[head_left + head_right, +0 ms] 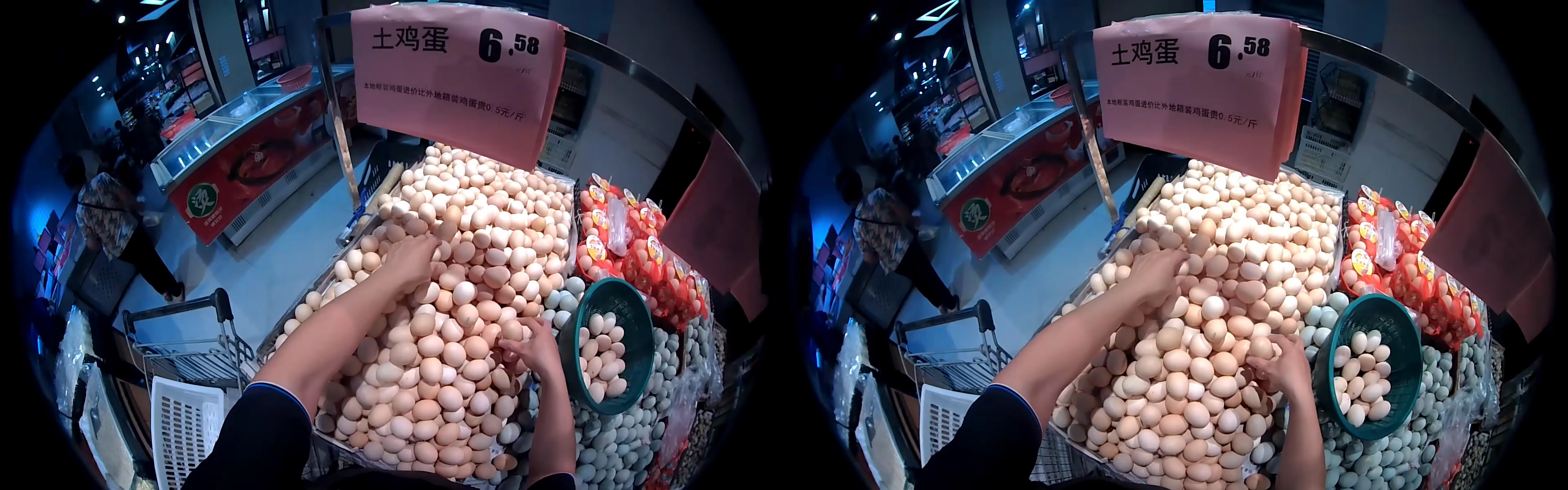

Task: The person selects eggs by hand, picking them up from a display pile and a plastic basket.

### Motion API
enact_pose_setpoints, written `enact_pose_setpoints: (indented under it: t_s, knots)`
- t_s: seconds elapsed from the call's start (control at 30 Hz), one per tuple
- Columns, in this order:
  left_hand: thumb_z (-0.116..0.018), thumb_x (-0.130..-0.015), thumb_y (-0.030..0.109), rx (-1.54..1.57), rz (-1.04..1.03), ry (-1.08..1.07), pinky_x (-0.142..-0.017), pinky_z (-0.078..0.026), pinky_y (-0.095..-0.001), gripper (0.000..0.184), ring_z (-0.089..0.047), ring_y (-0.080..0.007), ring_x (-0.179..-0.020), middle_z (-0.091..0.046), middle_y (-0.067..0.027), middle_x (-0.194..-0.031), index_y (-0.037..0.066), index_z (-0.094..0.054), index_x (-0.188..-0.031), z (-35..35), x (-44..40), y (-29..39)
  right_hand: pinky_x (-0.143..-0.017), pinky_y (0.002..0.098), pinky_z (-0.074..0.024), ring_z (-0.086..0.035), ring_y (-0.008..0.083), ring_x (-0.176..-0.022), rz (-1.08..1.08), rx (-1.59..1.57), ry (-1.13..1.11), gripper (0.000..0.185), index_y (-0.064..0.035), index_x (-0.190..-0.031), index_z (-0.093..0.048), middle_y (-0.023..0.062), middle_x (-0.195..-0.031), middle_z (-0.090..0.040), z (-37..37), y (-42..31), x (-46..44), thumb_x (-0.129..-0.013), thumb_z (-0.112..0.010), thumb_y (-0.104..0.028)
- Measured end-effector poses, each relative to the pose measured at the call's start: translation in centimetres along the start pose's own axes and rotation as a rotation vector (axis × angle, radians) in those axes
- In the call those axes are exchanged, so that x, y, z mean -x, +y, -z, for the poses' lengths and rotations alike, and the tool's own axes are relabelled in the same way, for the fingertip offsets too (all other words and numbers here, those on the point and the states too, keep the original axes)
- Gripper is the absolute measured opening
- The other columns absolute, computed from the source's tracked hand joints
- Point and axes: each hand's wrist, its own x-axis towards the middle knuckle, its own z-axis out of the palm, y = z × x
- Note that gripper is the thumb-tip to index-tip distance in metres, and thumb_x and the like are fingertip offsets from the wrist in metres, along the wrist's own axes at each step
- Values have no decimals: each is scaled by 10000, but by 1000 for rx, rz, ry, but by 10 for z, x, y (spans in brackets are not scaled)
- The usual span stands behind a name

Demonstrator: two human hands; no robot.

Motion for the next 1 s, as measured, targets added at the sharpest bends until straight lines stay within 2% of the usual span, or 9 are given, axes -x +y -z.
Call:
enact_pose_setpoints:
  t_s: [0.1,0.4,0.53,0.67,0.73,0.8,0.87,0.93,1.0]
  knots:
    - [-710,-751,334,-159,5,-255,-810,-483,-415,326,-604,-273,-991,-628,-100,-1010,168,-652,-1026,6,-24,3,-837,412,-492,-588,320,-1012,-23,123,100,589,-160,-1140,-634,162,-1125,-525,17,-51,-24,-626,-811,-387]
    - [-732,-726,459,-16,-43,-57,-885,-462,-407,476,-561,-281,-1071,-553,-74,-1177,174,-659,-1100,-15,-28,-33,-844,385,-499,-607,297,-992,171,548,-245,501,-114,-1065,-603,159,-1113,-573,-15,-110,-148,-671,-764,-377]
    - [-652,-816,468,661,237,-33,-848,-470,-331,502,-608,-227,-963,-634,-123,-1041,62,-635,-1112,-32,-35,-54,-910,393,-466,-575,333,-1048,167,354,-198,507,-76,-1137,-551,187,-1135,-560,-22,-95,-156,-768,-721,-380]
    - [-571,-895,433,991,153,254,-807,-476,-301,458,-610,-166,-940,-661,-92,-998,30,-624,-1107,-46,-39,-78,-934,417,-442,-528,361,-1091,229,300,-52,503,-39,-1137,-540,210,-1152,-536,-38,-78,-159,-830,-663,-418]
    - [-509,-950,345,1191,243,298,-815,-446,-254,378,-570,-118,-969,-632,-42,-1023,42,-596,-1158,9,7,-56,-963,419,-408,-492,355,-1116,351,439,-123,502,-41,-1165,-544,211,-1154,-529,-49,-65,-175,-847,-637,-418]
    - [-425,-978,341,1187,51,376,-903,-406,-303,378,-547,-149,-1046,-604,-60,-1109,59,-581,-1174,43,68,-68,-951,435,-402,-490,364,-1083,382,418,-77,462,-35,-1114,-578,221,-1134,-531,-54,-61,-175,-846,-638,-407]
    - [-399,-982,359,1185,67,430,-908,-424,-340,447,-567,-202,-1037,-609,-137,-1092,-18,-546,-1171,72,154,-91,-947,442,-402,-490,376,-1065,359,347,93,439,-33,-1098,-585,228,-1140,-525,-58,-55,-168,-844,-642,-386]
    - [-424,-963,381,1108,230,609,-836,-466,-353,455,-620,-219,-928,-645,-138,-983,-19,-559,-1133,86,257,-129,-947,440,-404,-483,379,-1077,435,288,284,411,-28,-1112,-567,224,-1164,-513,-63,-45,-165,-836,-649,-322]
    - [-449,-968,330,1050,589,846,-737,-485,-294,398,-618,-167,-864,-648,-105,-930,-24,-591,-1082,91,377,-167,-921,404,-419,-495,347,-1073,496,48,396,304,-47,-1120,-563,190,-1127,-547,-58,-56,-147,-858,-611,-195]
